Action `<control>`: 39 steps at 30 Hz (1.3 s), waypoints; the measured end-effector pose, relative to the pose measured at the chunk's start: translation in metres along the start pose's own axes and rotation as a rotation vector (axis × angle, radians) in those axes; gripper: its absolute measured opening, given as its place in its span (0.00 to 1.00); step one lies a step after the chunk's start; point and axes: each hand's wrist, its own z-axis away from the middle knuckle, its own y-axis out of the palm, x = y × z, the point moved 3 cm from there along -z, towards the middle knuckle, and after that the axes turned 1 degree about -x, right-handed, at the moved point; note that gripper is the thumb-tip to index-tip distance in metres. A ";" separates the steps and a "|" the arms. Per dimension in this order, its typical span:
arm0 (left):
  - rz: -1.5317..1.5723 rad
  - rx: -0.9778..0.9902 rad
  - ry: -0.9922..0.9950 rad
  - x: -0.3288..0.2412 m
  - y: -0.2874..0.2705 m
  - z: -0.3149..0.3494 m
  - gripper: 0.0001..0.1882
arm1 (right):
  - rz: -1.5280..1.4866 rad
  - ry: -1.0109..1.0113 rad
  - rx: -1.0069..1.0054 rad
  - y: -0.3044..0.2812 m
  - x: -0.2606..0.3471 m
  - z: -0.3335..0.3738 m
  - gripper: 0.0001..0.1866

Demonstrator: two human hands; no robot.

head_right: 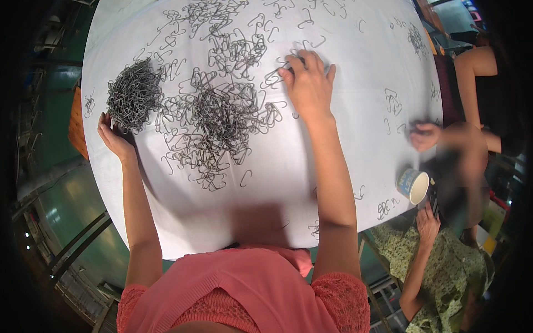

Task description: The person walks to a table and begins sorting a large pile of metal paperclips by hand. They separate the clips into smaller piles and then gather them into a container.

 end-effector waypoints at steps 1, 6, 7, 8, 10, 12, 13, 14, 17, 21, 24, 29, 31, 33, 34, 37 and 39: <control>-0.005 -0.002 -0.001 -0.001 0.000 0.000 0.21 | -0.073 -0.046 -0.021 0.007 0.003 -0.005 0.16; 0.029 0.014 0.000 0.004 0.002 -0.004 0.21 | -0.177 -0.309 -0.113 0.023 0.055 -0.012 0.14; 0.046 0.018 0.002 0.006 0.001 -0.005 0.21 | -0.203 -0.343 -0.103 0.025 0.062 -0.009 0.13; 0.018 0.012 0.011 0.006 -0.001 -0.005 0.21 | -0.248 -0.357 -0.079 0.024 0.066 -0.007 0.12; -0.039 0.002 0.030 0.003 -0.002 -0.003 0.21 | -0.336 -0.381 -0.031 0.017 0.073 -0.008 0.09; -0.024 0.012 0.022 0.005 -0.003 -0.004 0.21 | -0.448 -0.195 -0.036 0.009 0.057 -0.026 0.07; -0.018 0.016 0.020 0.006 -0.004 -0.005 0.21 | -0.504 -0.102 -0.039 0.007 0.046 -0.038 0.06; -0.005 0.027 0.029 0.008 -0.004 -0.007 0.21 | -0.473 -0.085 -0.021 0.006 0.036 -0.049 0.05; 0.023 0.036 0.040 0.012 -0.005 -0.008 0.22 | -0.403 -0.105 0.081 0.004 0.022 -0.076 0.04; 0.047 0.014 0.013 0.009 -0.002 -0.005 0.21 | -0.234 -0.296 0.392 0.015 0.034 -0.079 0.03; 0.068 0.008 -0.009 0.008 0.000 -0.005 0.21 | -0.099 -0.355 0.436 0.019 0.038 -0.065 0.03; 0.072 0.015 -0.012 0.006 -0.002 -0.003 0.21 | 0.027 -0.390 0.033 0.004 0.033 -0.040 0.05; 0.091 0.007 -0.022 0.008 -0.003 -0.004 0.21 | -0.074 -0.254 0.010 -0.004 0.030 -0.034 0.05; 0.063 0.012 -0.014 0.007 -0.004 -0.005 0.22 | -0.241 -0.091 -0.011 -0.006 0.026 -0.031 0.05; 0.048 0.014 -0.011 0.007 -0.005 -0.005 0.22 | -0.359 0.000 -0.017 -0.004 0.023 -0.029 0.04; -0.007 0.037 0.039 0.012 -0.006 -0.008 0.22 | -0.672 0.207 -0.020 0.010 0.014 -0.024 0.05; 0.013 0.037 0.032 0.014 -0.005 -0.009 0.22 | -0.758 0.259 -0.009 0.015 0.011 -0.025 0.06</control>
